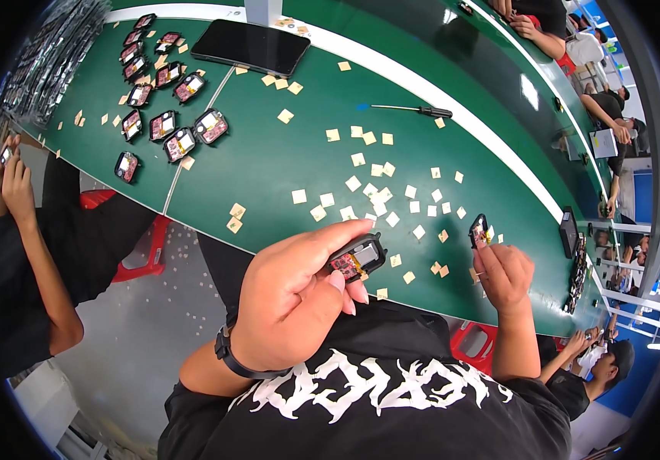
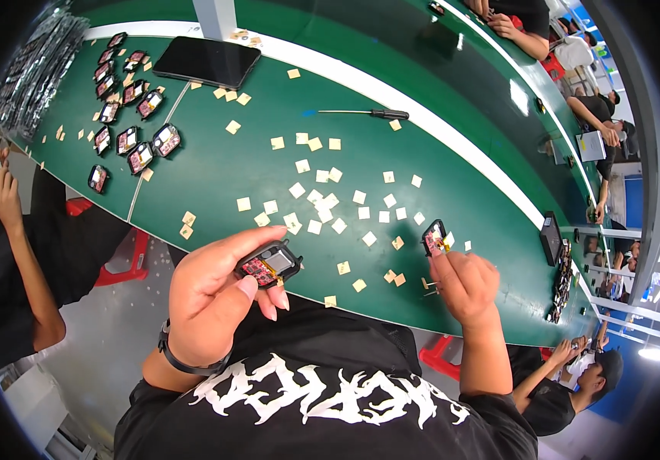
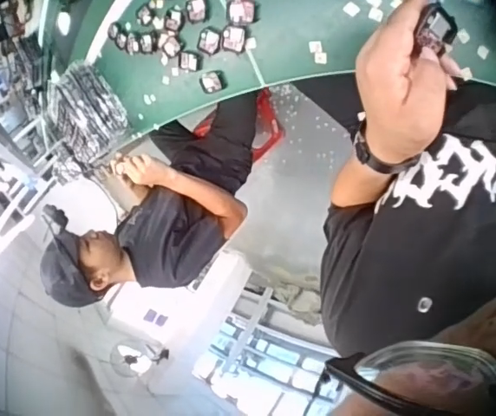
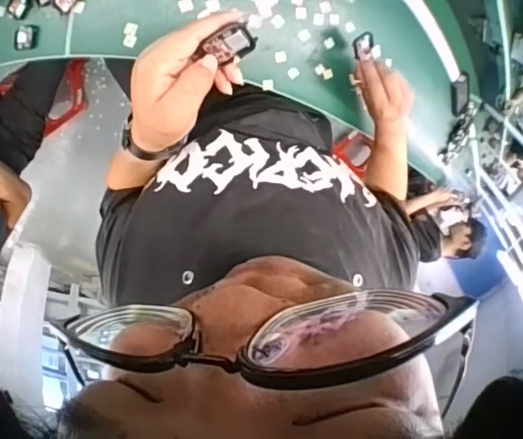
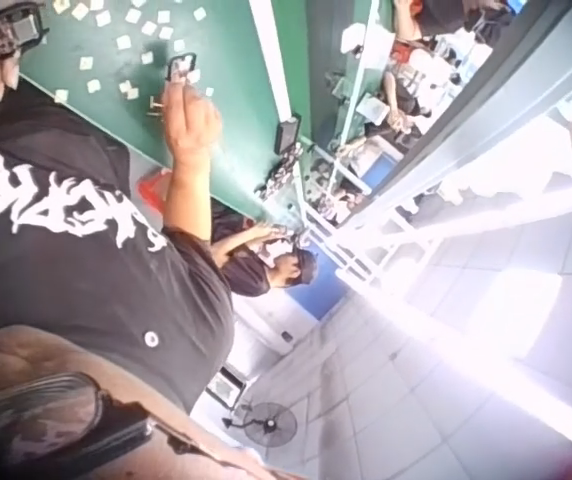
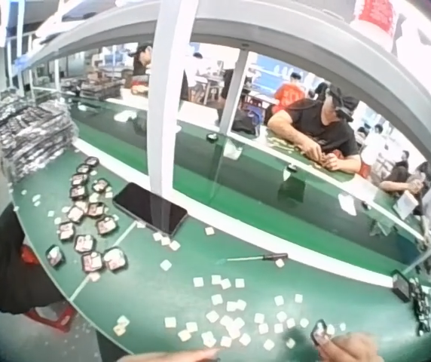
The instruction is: Assembling components of a small electronic device using tweezers and adhesive stickers on a factory production line.
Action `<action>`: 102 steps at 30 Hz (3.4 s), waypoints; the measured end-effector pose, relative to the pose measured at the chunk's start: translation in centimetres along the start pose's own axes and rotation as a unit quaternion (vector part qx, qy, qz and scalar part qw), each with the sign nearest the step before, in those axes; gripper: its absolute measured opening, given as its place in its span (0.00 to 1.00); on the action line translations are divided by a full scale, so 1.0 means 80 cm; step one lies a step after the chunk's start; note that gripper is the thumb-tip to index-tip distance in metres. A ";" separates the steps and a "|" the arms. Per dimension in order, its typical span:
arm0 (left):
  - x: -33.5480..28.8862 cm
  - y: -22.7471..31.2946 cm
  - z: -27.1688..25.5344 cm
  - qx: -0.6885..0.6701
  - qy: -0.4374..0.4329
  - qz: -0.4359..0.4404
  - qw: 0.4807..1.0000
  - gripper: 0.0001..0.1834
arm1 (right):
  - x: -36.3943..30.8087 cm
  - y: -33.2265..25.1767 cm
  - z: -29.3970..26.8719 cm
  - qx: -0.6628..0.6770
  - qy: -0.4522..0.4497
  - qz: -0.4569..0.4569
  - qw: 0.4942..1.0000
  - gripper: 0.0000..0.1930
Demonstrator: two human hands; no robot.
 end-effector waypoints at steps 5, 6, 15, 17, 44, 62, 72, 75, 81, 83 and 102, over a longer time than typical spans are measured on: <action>-0.005 0.008 -0.002 -0.034 0.017 -0.050 0.998 0.24 | 0.008 -0.013 0.005 0.011 -0.069 -0.017 0.997 0.15; -0.003 0.007 -0.002 -0.056 0.017 -0.080 0.995 0.24 | 0.007 -0.015 0.004 0.004 -0.072 -0.013 0.997 0.15; 0.009 -0.028 -0.004 -0.056 0.014 -0.106 0.993 0.22 | -0.004 -0.024 -0.004 0.069 -0.129 0.048 0.988 0.20; 0.011 -0.039 0.001 -0.055 0.012 -0.122 0.991 0.23 | 0.005 -0.028 -0.009 0.140 -0.085 0.100 0.982 0.19; 0.016 -0.029 0.058 0.096 -0.080 -0.140 0.982 0.21 | 0.067 -0.058 -0.051 0.113 -0.013 -0.060 0.992 0.10; 0.011 -0.026 0.061 0.099 -0.111 -0.137 0.979 0.19 | 0.063 -0.062 -0.038 0.227 -0.003 -0.099 0.969 0.11; 0.009 -0.028 0.058 0.120 -0.126 -0.110 0.979 0.18 | 0.061 -0.062 -0.034 0.248 -0.006 -0.135 0.959 0.10; 0.008 -0.031 0.058 0.141 -0.117 -0.079 0.980 0.18 | 0.062 -0.066 -0.033 0.239 -0.003 -0.120 0.963 0.09; 0.004 -0.026 0.059 0.103 -0.094 -0.125 0.982 0.18 | 0.067 -0.072 -0.041 0.227 0.012 -0.116 0.967 0.11; 0.003 -0.025 0.058 0.097 -0.098 -0.131 0.982 0.18 | 0.066 -0.072 -0.041 0.234 0.015 -0.118 0.965 0.11; 0.007 -0.032 0.054 0.152 -0.137 -0.114 0.972 0.18 | 0.073 -0.066 -0.043 0.240 -0.052 -0.157 0.957 0.12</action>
Point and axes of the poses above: each hand's wrist, its own x-axis towards the middle knuckle, its own z-axis out of the palm, y = z × x, the point moved 1 cm from there along x, towards the middle knuckle, and after that the axes turned 1 degree about y, right-handed, at the moved point
